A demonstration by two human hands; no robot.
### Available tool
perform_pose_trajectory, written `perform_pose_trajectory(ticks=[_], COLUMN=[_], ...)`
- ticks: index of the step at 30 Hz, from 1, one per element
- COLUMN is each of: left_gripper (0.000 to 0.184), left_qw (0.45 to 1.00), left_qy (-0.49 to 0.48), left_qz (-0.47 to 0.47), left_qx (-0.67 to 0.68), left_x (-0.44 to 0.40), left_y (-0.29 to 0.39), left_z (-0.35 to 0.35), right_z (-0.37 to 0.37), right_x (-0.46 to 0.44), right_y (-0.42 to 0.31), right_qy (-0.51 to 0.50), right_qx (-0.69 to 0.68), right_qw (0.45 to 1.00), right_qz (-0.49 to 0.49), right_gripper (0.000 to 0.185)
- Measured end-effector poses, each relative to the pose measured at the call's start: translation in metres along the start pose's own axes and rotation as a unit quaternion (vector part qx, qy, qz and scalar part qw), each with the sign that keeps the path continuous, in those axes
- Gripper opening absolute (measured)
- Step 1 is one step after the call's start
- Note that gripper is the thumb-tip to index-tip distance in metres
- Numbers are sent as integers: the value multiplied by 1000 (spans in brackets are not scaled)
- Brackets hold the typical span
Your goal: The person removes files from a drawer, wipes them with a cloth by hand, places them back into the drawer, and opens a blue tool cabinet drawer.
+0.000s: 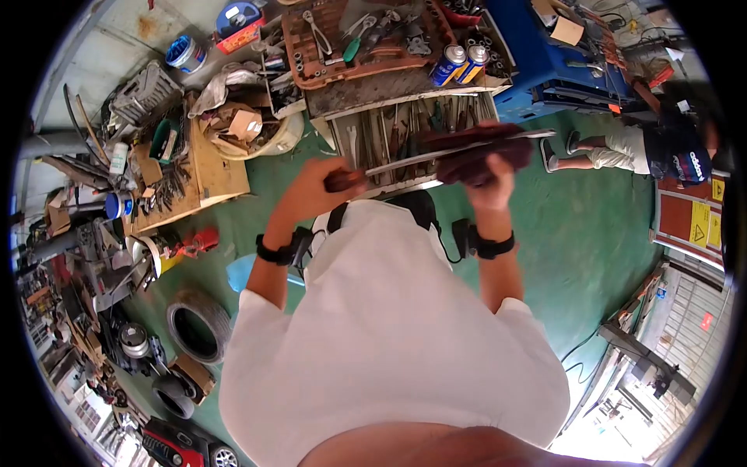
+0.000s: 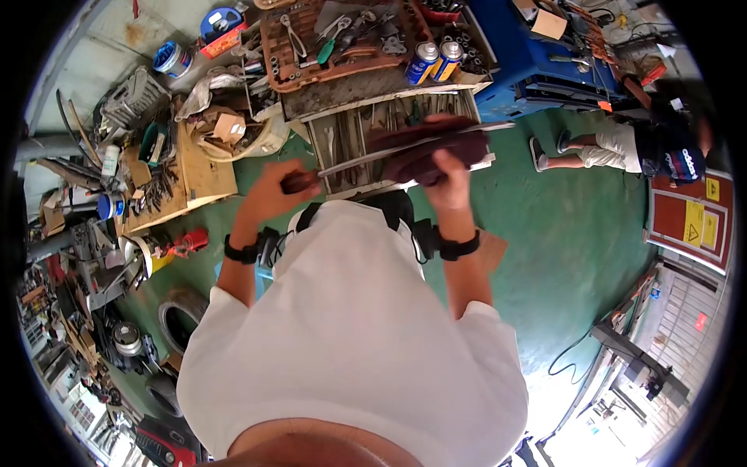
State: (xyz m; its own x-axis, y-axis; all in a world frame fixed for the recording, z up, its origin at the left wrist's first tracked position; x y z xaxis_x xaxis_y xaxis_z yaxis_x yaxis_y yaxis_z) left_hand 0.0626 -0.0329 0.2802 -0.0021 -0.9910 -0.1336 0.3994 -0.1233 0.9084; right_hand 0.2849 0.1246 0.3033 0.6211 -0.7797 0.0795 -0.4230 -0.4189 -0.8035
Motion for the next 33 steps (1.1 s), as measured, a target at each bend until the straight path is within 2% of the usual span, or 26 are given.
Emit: perform_pose_trajectory(ticks=[1, 5, 8, 10, 12, 14, 15, 16, 17, 18, 19, 20, 24, 26, 28, 30, 31, 32, 33], left_gripper=[24, 24, 25, 26, 26, 29, 29, 29, 28, 28, 28, 28, 26, 25, 25, 25, 25, 26, 27], left_qw=[999, 1000, 999, 998, 999, 997, 998, 990, 975, 974, 967, 959, 952, 954, 957, 961, 962, 960, 957], left_qy=[17, 9, 7, 19, 35, 30, 27, 22, 18, 14, -10, -33, -76, -64, -61, -38, -36, -60, -81], left_qz=[-22, 13, 40, 20, -5, 26, 28, 17, 5, 7, 21, 30, 29, 8, -1, 14, 11, 18, 24], left_qx=[-23, -10, -15, -51, -25, -59, -56, -139, -224, -226, -253, -280, -296, -292, -283, -272, -270, -273, -278], left_x=[2, 12, 15, 16, 20, 25, 22, 17, 15, 16, 14, 6, -9, -14, -19, -13, -12, -6, -2], left_y=[4, -6, -3, -7, -20, -31, -28, -19, -11, -13, -21, -27, -15, -9, -7, -5, -3, -2, -2], left_z=[8, 15, 15, 17, 15, 12, 8, 6, 4, -2, -11, -17, -37, -41, -44, -42, -40, -38, -36], right_z=[-4, -1, 34, 51, 56, 52, 47, 41, 37, 30, 11, -8, -49, -47, -47, -37, -29, -20, -8], right_x=[2, 4, -1, 3, 16, 28, 35, 42, 44, 47, 43, 37, 14, 9, 10, 15, 14, 17, 19], right_y=[11, 12, -41, -75, -100, -115, -116, -112, -101, -90, -80, -67, -4, 21, 39, 47, 47, 49, 47], right_qy=[15, 38, 86, 50, 34, 20, 70, 122, 159, 161, 145, 126, -9, -61, -96, -104, -122, -139, -122], right_qx=[-2, -31, -90, -137, -142, -145, -66, 10, 60, 57, 237, 410, 338, 471, 508, 535, 578, 618, 635], right_qw=[999, 999, 985, 974, 970, 966, 968, 962, 952, 952, 935, 884, 940, 877, 855, 837, 804, 770, 758], right_qz=[-48, -15, 119, 171, 195, 213, 231, 242, 255, 254, 220, 185, 52, 68, 50, 47, 64, 80, 85], right_gripper=[50, 49, 44, 50, 55, 60, 58, 56, 65, 65, 69, 73, 69, 71, 73, 69, 66, 64, 58])
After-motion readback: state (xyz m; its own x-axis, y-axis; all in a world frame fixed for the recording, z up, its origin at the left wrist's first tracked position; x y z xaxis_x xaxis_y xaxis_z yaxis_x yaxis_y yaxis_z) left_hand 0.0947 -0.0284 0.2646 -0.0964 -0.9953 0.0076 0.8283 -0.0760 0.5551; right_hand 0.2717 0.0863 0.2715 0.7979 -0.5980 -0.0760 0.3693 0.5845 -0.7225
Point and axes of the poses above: each hand's wrist, its own x-axis away from the middle knuckle, its own z-axis out of the back of the hand, y = z × x, the point moved 6 cm from there along -x, towards the middle knuckle, and after that the axes turned 13 degrees about -z, right-handed, at the moved point
